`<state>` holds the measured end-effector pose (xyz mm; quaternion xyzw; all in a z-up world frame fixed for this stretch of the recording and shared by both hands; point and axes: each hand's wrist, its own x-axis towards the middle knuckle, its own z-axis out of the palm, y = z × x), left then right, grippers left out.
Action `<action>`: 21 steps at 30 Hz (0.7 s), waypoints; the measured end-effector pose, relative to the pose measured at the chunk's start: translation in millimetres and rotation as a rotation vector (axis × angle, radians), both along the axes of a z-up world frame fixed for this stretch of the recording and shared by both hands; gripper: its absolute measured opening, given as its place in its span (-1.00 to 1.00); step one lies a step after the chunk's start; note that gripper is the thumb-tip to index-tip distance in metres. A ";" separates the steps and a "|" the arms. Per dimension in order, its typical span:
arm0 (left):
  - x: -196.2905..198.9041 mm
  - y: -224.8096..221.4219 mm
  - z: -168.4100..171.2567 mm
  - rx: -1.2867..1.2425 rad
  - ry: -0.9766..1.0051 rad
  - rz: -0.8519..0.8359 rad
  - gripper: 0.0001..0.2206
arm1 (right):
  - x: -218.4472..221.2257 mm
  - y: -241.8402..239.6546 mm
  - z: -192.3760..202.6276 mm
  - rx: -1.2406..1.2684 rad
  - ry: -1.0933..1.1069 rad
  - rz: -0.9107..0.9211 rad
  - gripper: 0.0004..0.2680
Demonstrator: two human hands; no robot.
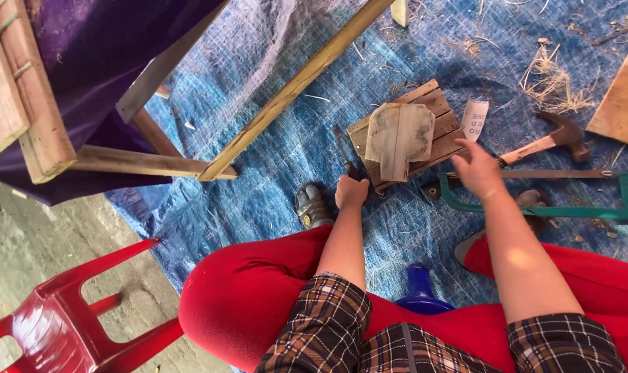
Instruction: Shaping a wooden component with a chisel and hammer before drilling a hole into it with a power drill.
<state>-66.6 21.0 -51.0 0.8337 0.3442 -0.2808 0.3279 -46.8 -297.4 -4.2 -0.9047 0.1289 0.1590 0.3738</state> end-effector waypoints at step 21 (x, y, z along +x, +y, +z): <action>1.5 7.7 -16.7 -0.431 -0.079 0.277 -0.33 | 12.1 106.9 7.8 0.923 0.336 -0.663 -0.63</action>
